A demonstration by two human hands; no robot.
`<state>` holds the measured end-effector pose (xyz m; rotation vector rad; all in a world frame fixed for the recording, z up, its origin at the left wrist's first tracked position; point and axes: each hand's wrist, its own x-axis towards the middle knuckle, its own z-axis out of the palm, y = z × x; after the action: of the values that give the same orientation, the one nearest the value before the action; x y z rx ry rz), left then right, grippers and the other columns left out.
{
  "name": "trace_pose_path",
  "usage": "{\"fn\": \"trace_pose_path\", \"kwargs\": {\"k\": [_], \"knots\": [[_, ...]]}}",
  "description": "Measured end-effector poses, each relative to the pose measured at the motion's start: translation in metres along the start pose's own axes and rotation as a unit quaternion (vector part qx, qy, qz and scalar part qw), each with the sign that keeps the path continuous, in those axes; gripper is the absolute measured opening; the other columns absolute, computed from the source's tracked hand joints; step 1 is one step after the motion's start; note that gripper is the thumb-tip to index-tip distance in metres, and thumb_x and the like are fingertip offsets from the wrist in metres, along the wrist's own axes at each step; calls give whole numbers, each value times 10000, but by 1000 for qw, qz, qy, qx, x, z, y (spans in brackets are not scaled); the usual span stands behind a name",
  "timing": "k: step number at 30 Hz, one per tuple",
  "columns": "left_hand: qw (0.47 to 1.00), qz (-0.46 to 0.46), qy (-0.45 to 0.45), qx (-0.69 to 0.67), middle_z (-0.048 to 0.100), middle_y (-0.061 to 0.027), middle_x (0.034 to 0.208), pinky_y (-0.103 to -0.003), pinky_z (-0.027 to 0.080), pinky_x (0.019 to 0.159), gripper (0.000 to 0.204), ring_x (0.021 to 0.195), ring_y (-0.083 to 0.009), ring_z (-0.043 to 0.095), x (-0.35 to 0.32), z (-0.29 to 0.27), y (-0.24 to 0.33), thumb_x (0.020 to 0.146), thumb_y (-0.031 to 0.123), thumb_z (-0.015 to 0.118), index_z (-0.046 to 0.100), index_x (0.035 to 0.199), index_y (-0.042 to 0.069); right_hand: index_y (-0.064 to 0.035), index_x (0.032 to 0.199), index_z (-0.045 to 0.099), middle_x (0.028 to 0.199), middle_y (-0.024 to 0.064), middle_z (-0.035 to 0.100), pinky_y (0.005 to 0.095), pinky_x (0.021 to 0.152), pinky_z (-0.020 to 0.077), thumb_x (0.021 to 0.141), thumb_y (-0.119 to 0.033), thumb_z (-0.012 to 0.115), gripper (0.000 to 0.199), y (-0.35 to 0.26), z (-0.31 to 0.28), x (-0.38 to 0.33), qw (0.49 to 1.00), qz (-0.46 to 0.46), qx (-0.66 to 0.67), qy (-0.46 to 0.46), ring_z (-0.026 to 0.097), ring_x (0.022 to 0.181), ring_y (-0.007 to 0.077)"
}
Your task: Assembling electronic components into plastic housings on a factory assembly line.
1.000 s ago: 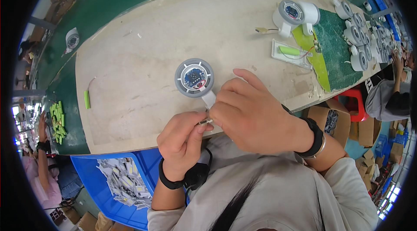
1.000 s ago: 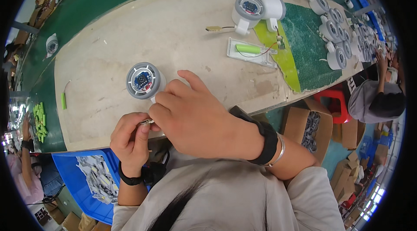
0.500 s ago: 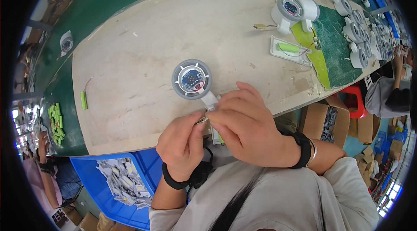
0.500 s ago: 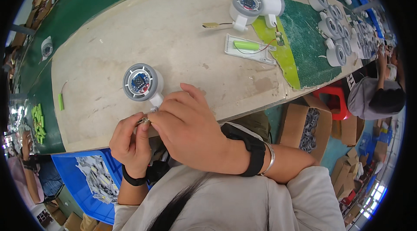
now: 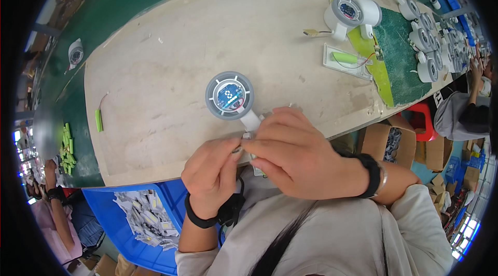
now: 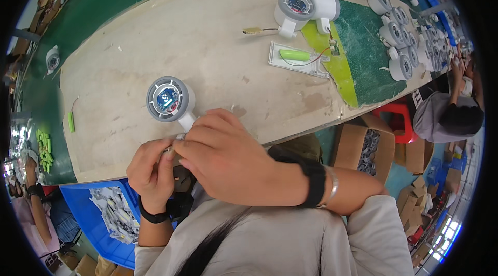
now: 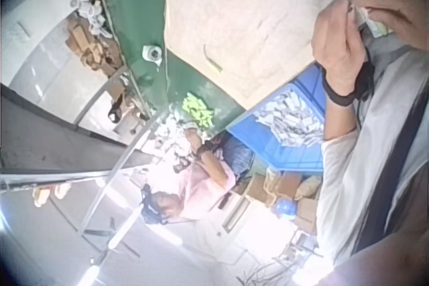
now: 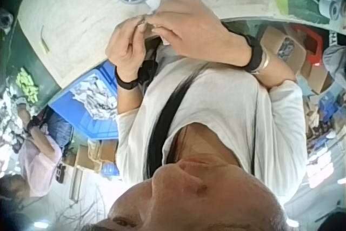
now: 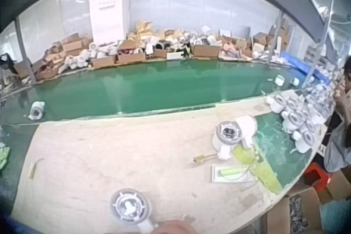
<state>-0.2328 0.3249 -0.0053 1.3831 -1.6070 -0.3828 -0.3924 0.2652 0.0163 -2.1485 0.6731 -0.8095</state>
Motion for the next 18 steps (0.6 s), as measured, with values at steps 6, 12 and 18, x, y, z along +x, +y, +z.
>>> {"fn": "trace_pose_path", "kwargs": {"k": [6,12,18], "knots": [[996,11,-69,-61,608,-151,851,-295,499,639,149,722,-249,610,-5,-8,-1,695,-88,594,617,830,-29,-20,1179,464,1067,157,522,386,857,401,682,-42,637,526,14,-35,37,998,28,-18,-55,501,987,328],[988,-26,-91,-123,604,-136,906,-284,503,683,171,771,-206,609,-11,-4,2,744,-57,584,605,913,-45,-20,1126,434,1077,150,503,378,799,427,652,-83,660,529,36,-20,59,989,52,-22,-139,495,982,322],[818,-284,-172,-470,620,-113,983,-266,471,653,344,771,-147,581,-22,-15,2,815,107,606,527,1112,-48,-45,1152,450,1110,150,500,385,879,395,600,-98,690,605,-2,-49,51,999,-24,-38,-30,465,1056,335]]}}
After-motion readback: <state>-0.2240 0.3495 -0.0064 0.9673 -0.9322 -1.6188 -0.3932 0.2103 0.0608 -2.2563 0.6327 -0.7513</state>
